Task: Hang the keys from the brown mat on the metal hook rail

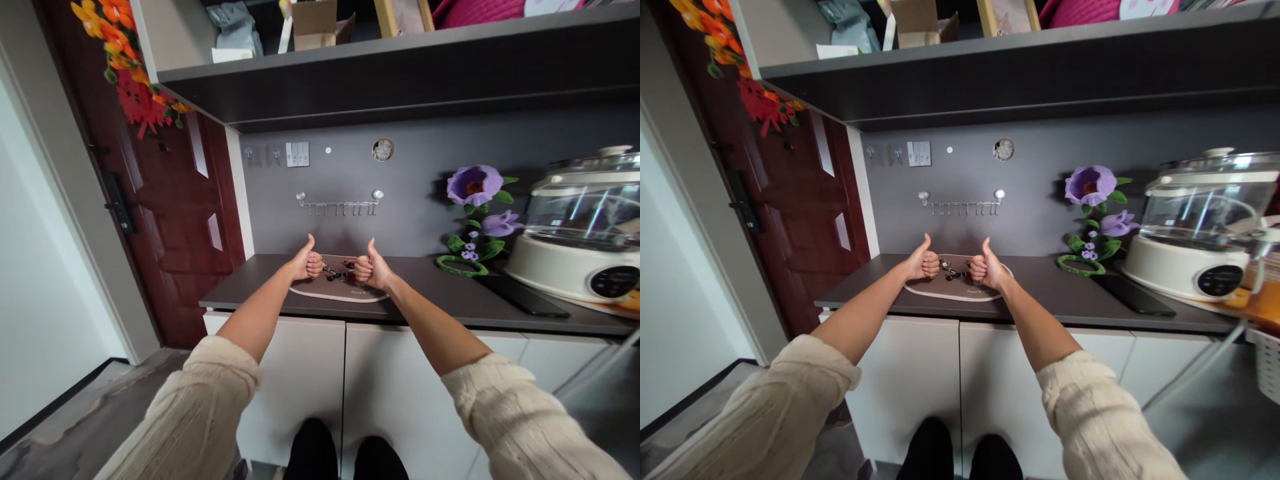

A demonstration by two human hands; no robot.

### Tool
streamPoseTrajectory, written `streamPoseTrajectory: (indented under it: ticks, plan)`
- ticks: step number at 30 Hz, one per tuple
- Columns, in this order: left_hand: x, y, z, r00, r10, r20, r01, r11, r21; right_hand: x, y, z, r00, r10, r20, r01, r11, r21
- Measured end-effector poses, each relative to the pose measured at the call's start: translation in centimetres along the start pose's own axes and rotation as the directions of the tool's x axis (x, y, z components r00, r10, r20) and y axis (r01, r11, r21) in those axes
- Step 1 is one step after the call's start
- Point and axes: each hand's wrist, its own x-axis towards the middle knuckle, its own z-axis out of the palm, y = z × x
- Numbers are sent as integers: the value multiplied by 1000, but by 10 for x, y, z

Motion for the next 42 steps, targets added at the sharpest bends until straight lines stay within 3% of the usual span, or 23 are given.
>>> streamPoseTrajectory:
  ticks: [7,12,15,17,22,25,29,32,37,42]
  plan:
    - [-3,3,-5,999,16,-31,-15,999,49,3,-4,2,999,-17,-32,18,1000,9]
    - [4,7,-14,975,138,-174,-112,982,149,17,-9,8,997,-73,-38,74,997,24]
    - [11,5,-23,886,320,-335,-218,926,308,32,-7,12,980,-153,-129,149,988,-40]
    - [17,2,-30,814,412,-409,-225,874,432,43,-4,14,951,-211,-226,191,976,-106]
    - [32,-12,-47,707,553,-441,-178,742,646,72,7,24,885,-269,-380,186,952,-243]
    - [40,-24,-51,670,597,-441,-157,695,702,89,15,27,864,-273,-424,141,938,-316]
    - [49,-38,-52,675,596,-435,-128,675,727,109,28,25,813,-359,-458,117,872,-476]
    - [50,-43,-53,701,613,-366,-93,587,805,117,38,20,775,-455,-439,102,775,-623]
    - [47,-41,-55,765,608,-213,-40,375,926,116,45,16,789,-513,-338,34,586,-809]
    - [46,-43,-56,824,545,-152,4,262,965,111,43,17,790,-529,-309,-19,483,-875]
